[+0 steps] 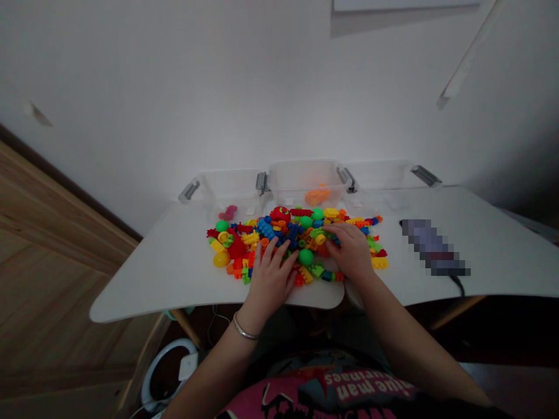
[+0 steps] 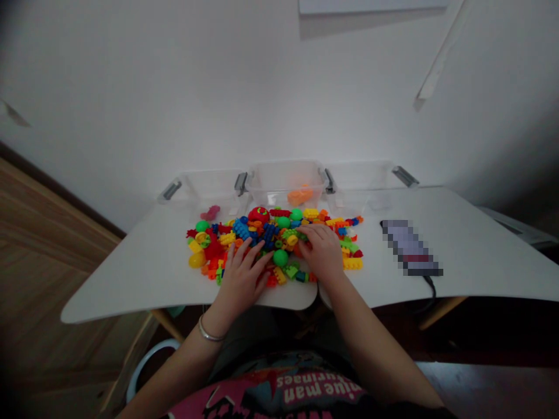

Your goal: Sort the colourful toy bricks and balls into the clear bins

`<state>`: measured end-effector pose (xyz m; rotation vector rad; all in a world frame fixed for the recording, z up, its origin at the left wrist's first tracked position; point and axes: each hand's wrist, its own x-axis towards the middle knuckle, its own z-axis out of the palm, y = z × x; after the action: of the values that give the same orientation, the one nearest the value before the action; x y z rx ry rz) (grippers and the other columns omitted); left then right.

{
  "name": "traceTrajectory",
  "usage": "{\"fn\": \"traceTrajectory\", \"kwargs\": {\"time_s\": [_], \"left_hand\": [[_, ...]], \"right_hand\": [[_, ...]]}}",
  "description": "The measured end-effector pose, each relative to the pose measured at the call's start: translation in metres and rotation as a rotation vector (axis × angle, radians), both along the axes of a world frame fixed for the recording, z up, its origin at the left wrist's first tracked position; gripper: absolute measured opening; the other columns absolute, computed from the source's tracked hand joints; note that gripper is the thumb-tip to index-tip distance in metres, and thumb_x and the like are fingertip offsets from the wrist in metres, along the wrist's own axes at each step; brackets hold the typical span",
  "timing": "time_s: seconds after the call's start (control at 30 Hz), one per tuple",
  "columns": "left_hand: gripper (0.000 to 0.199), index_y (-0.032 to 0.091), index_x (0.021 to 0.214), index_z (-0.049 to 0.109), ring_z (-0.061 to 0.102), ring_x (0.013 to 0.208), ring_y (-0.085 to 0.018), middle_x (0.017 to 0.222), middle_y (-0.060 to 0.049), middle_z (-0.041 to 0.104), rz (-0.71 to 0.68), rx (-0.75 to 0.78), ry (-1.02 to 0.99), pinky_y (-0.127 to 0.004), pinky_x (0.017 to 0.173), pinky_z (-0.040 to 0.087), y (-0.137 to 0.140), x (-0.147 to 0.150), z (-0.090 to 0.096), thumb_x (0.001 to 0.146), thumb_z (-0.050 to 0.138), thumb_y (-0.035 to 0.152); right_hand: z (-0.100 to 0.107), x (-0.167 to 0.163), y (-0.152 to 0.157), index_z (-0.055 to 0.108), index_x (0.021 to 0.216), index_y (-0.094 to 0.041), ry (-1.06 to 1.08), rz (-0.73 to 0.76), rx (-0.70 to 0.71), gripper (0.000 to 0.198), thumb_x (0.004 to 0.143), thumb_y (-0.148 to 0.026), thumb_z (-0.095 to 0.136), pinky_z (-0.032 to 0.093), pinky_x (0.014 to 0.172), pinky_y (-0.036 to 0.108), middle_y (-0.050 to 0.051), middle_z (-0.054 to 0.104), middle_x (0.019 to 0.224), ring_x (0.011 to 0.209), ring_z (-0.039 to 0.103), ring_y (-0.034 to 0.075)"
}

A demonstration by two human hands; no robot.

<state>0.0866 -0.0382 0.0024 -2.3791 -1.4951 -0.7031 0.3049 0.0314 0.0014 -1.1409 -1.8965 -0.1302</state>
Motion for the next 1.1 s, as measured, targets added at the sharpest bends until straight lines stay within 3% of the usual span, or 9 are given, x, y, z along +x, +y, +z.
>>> {"fn": "traceTrajectory", "kwargs": {"time_s": [0.1, 0.27, 0.33, 0.47, 0.6, 0.73, 0.9, 1.0, 1.1], "left_hand": [[0.038, 0.024, 0.127, 0.06, 0.038, 0.138, -0.034, 0.139, -0.007, 0.057, -0.002, -0.01, -0.051, -0.064, 0.116, 0.021, 0.0, 0.0, 0.004, 0.09, 0.055, 0.028], [0.059, 0.017, 0.141, 0.043, 0.041, 0.135, -0.031, 0.137, -0.012, 0.057, -0.057, -0.076, -0.224, -0.058, 0.116, 0.026, 0.005, 0.002, 0.016, 0.088, 0.06, 0.037], [0.062, 0.018, 0.141, 0.043, 0.047, 0.129, -0.029, 0.133, -0.012, 0.059, -0.059, -0.102, -0.262, -0.058, 0.116, 0.025, 0.007, 0.006, 0.021, 0.086, 0.063, 0.038], [0.041, 0.023, 0.123, 0.059, 0.057, 0.114, -0.026, 0.113, -0.007, 0.069, -0.057, -0.116, -0.271, -0.06, 0.117, 0.018, 0.008, 0.017, 0.029, 0.084, 0.063, 0.034], [0.028, 0.022, 0.104, 0.066, 0.061, 0.101, -0.024, 0.098, -0.004, 0.072, -0.063, -0.066, -0.286, -0.055, 0.114, 0.027, 0.012, 0.018, 0.035, 0.077, 0.066, 0.029], [0.033, 0.022, 0.108, 0.065, 0.062, 0.098, -0.023, 0.101, -0.005, 0.071, -0.051, 0.0, -0.359, -0.042, 0.097, 0.046, 0.026, -0.002, 0.04, 0.075, 0.061, 0.024], [0.036, 0.021, 0.118, 0.057, 0.061, 0.103, -0.02, 0.114, -0.006, 0.065, 0.03, 0.164, -0.71, -0.035, 0.092, 0.049, 0.055, -0.042, 0.049, 0.082, 0.054, 0.024], [0.038, 0.02, 0.122, 0.052, 0.062, 0.095, -0.017, 0.115, -0.007, 0.062, 0.128, 0.276, -0.918, -0.031, 0.084, 0.051, 0.081, -0.064, 0.056, 0.085, 0.052, 0.028], [0.039, 0.017, 0.124, 0.049, 0.06, 0.104, -0.018, 0.121, -0.009, 0.059, 0.296, 0.403, -0.988, -0.031, 0.088, 0.049, 0.108, -0.084, 0.061, 0.088, 0.049, 0.031]], "right_hand": [[0.004, -0.006, -0.008, 0.066, 0.109, -0.022, 0.074, 0.041, 0.022, 0.025, 0.085, -0.019, 0.058, 0.05, 0.091, 0.044, 0.008, 0.071, 0.103, 0.099, 0.063, 0.025], [0.006, -0.02, -0.024, 0.067, 0.107, -0.022, -0.018, 0.135, 0.106, 0.021, 0.087, -0.019, 0.06, 0.05, 0.088, 0.038, 0.006, 0.072, 0.105, 0.097, 0.064, 0.021], [0.003, -0.024, -0.027, 0.067, 0.107, -0.022, -0.051, 0.133, 0.126, 0.02, 0.089, -0.02, 0.059, 0.049, 0.087, 0.037, 0.005, 0.073, 0.105, 0.096, 0.065, 0.02], [-0.005, -0.024, -0.029, 0.066, 0.109, -0.023, -0.074, 0.111, 0.173, 0.02, 0.09, -0.02, 0.059, 0.048, 0.085, 0.035, 0.005, 0.073, 0.105, 0.094, 0.065, 0.019], [-0.01, -0.022, -0.029, 0.065, 0.108, -0.023, -0.075, 0.11, 0.216, 0.019, 0.089, -0.022, 0.062, 0.049, 0.083, 0.034, 0.005, 0.073, 0.104, 0.093, 0.065, 0.019], [-0.017, -0.02, -0.031, 0.063, 0.109, -0.024, -0.051, 0.093, 0.178, 0.022, 0.089, -0.031, 0.063, 0.051, 0.085, 0.038, 0.008, 0.07, 0.109, 0.099, 0.065, 0.022], [-0.02, -0.017, -0.032, 0.062, 0.113, -0.023, -0.058, 0.106, 0.097, 0.023, 0.09, -0.027, 0.058, 0.051, 0.089, 0.041, 0.009, 0.069, 0.11, 0.102, 0.063, 0.023], [-0.019, -0.018, -0.034, 0.065, 0.106, -0.024, -0.069, 0.092, 0.114, 0.018, 0.089, -0.024, 0.059, 0.049, 0.089, 0.041, 0.007, 0.07, 0.106, 0.098, 0.063, 0.022], [-0.019, -0.019, -0.035, 0.065, 0.104, -0.023, -0.069, 0.121, 0.131, 0.017, 0.088, -0.021, 0.059, 0.049, 0.088, 0.04, 0.006, 0.071, 0.105, 0.097, 0.063, 0.022]]}}
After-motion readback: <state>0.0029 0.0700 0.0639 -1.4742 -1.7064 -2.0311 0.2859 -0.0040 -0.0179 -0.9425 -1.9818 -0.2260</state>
